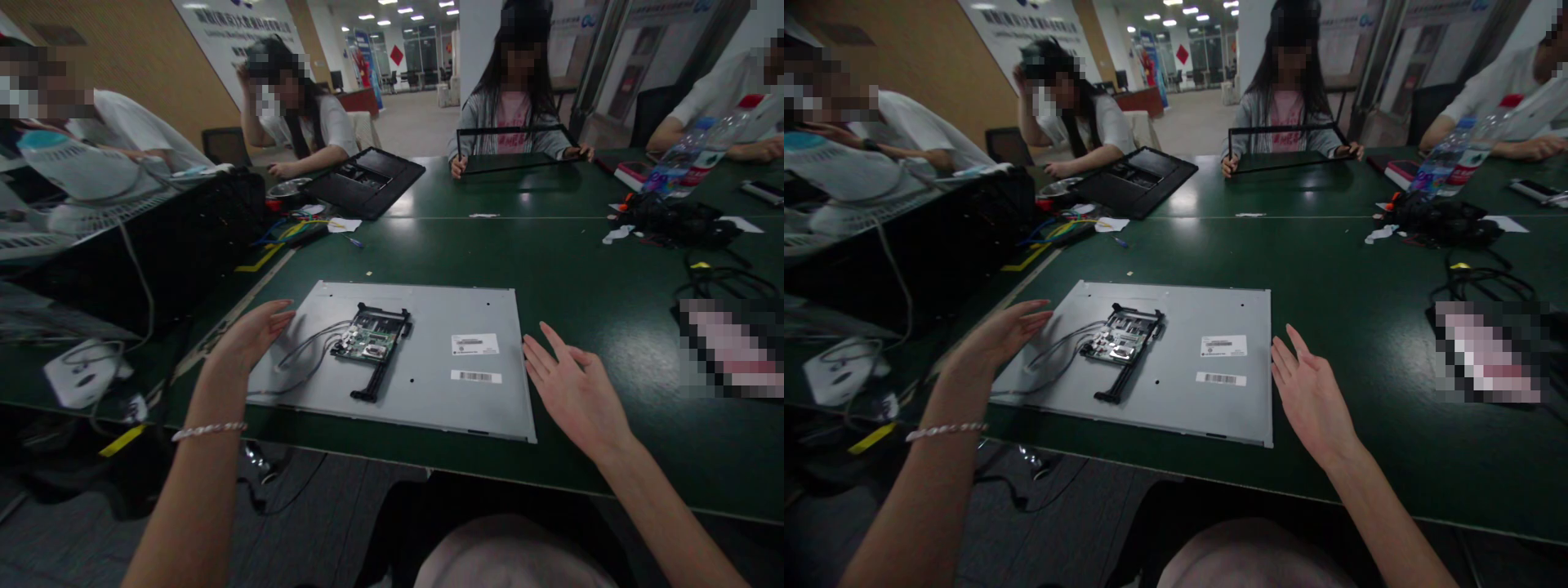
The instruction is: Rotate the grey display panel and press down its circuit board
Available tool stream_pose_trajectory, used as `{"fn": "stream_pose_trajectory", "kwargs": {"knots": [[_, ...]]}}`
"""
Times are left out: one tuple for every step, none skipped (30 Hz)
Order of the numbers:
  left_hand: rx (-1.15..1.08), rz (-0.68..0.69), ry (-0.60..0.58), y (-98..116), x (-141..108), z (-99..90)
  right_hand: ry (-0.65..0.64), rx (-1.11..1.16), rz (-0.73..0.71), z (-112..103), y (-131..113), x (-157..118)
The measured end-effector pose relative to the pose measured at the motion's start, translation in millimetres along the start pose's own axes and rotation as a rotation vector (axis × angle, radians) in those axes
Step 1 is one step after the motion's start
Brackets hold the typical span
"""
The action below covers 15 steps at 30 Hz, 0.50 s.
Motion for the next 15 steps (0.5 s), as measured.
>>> {"fn": "stream_pose_trajectory", "kwargs": {"knots": [[0.000,0.000,-0.003,0,-2,1.8,0.001,-0.004,-0.009,-2,-1,0],[-0.001,0.001,-0.006,0,-3,3.8,0.003,-0.008,-0.018,-4,-2,-1],[-0.003,0.003,-0.012,0,-5,5.9,0.004,-0.013,-0.028,-6,-4,-1],[-0.005,0.006,-0.019,0,-5,8.0,0.005,-0.021,-0.037,-7,-6,-1],[-0.008,0.010,-0.027,0,-6,10.1,0.003,-0.030,-0.042,-9,-7,-2],[-0.011,0.016,-0.036,-1,-7,12.1,0.001,-0.039,-0.046,-10,-9,-2],[-0.013,0.022,-0.045,-1,-7,14.0,0.002,-0.045,-0.049,-10,-11,-3],[-0.015,0.030,-0.054,-2,-7,15.7,0.005,-0.047,-0.052,-11,-12,-4],[-0.017,0.039,-0.063,-3,-8,17.5,0.015,-0.045,-0.054,-13,-14,-4],[-0.020,0.048,-0.072,-4,-8,19.3,0.028,-0.041,-0.057,-15,-16,-5],[-0.023,0.057,-0.082,-5,-9,21.2,0.042,-0.036,-0.057,-17,-17,-6],[-0.027,0.066,-0.090,-6,-11,23.2,0.057,-0.032,-0.058,-20,-19,-7],[-0.030,0.073,-0.098,-6,-12,25.2,0.069,-0.030,-0.058,-22,-20,-7],[-0.034,0.079,-0.105,-7,-13,27.3,0.079,-0.029,-0.060,-25,-22,-8],[-0.038,0.083,-0.112,-8,-15,29.4,0.085,-0.031,-0.065,-28,-23,-8]]}}
Point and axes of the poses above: each hand's wrist, its own x-axis towards the middle knuckle, its own z-axis out of the palm, y = z × x, the point moved 10 cm from there along x, towards the middle knuckle, and after that the axes turned 14 degrees about -z, right-handed, at the moved point
